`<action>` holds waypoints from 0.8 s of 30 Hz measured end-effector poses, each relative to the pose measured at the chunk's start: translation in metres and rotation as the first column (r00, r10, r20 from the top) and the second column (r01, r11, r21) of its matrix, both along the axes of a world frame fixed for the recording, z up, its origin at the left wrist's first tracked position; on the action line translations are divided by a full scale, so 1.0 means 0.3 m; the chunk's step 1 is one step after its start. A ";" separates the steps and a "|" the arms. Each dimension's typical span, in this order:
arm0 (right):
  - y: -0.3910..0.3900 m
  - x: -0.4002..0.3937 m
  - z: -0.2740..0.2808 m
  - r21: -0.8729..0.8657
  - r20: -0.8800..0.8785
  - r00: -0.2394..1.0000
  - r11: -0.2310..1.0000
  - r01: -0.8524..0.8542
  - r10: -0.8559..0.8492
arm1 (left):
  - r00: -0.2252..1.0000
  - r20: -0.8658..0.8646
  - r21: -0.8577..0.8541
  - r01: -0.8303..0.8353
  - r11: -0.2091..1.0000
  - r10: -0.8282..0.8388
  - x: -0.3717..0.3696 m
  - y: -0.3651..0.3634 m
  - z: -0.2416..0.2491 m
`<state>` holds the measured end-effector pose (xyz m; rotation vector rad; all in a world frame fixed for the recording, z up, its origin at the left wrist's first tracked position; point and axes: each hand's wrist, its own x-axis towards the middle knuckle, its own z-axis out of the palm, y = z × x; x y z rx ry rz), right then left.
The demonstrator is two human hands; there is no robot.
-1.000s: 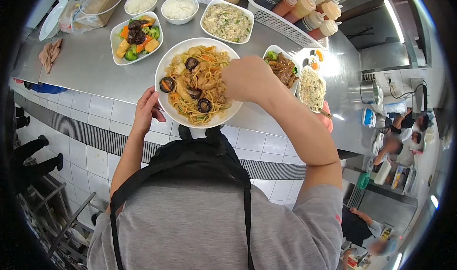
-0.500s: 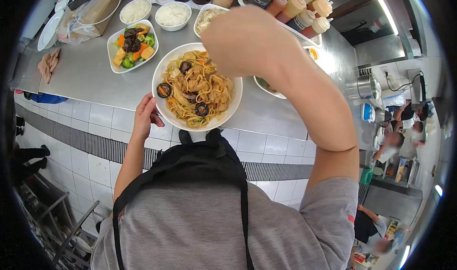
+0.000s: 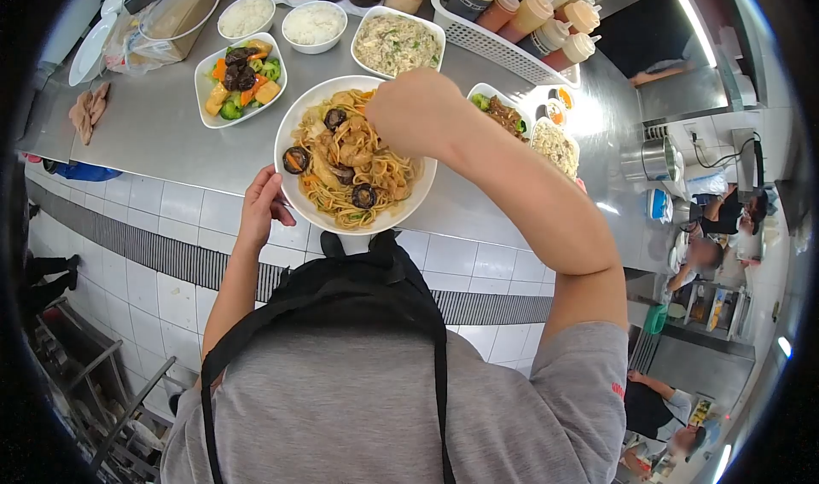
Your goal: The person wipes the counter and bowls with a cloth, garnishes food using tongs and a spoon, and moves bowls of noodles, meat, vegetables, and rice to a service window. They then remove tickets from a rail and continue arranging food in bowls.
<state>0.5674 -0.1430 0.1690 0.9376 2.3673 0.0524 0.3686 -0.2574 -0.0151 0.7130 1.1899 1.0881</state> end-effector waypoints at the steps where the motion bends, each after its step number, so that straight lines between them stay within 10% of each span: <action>1: -0.002 -0.002 0.020 0.037 -0.057 0.997 0.998 -0.041 0.043 | 1.000 -0.007 -0.003 -0.002 1.000 0.002 0.000 -0.001 -0.002; 24: -0.117 0.098 0.070 0.015 -0.039 0.994 0.995 0.102 -0.102 | 1.000 0.007 -0.012 0.003 1.000 -0.003 -0.004 -0.001 -0.002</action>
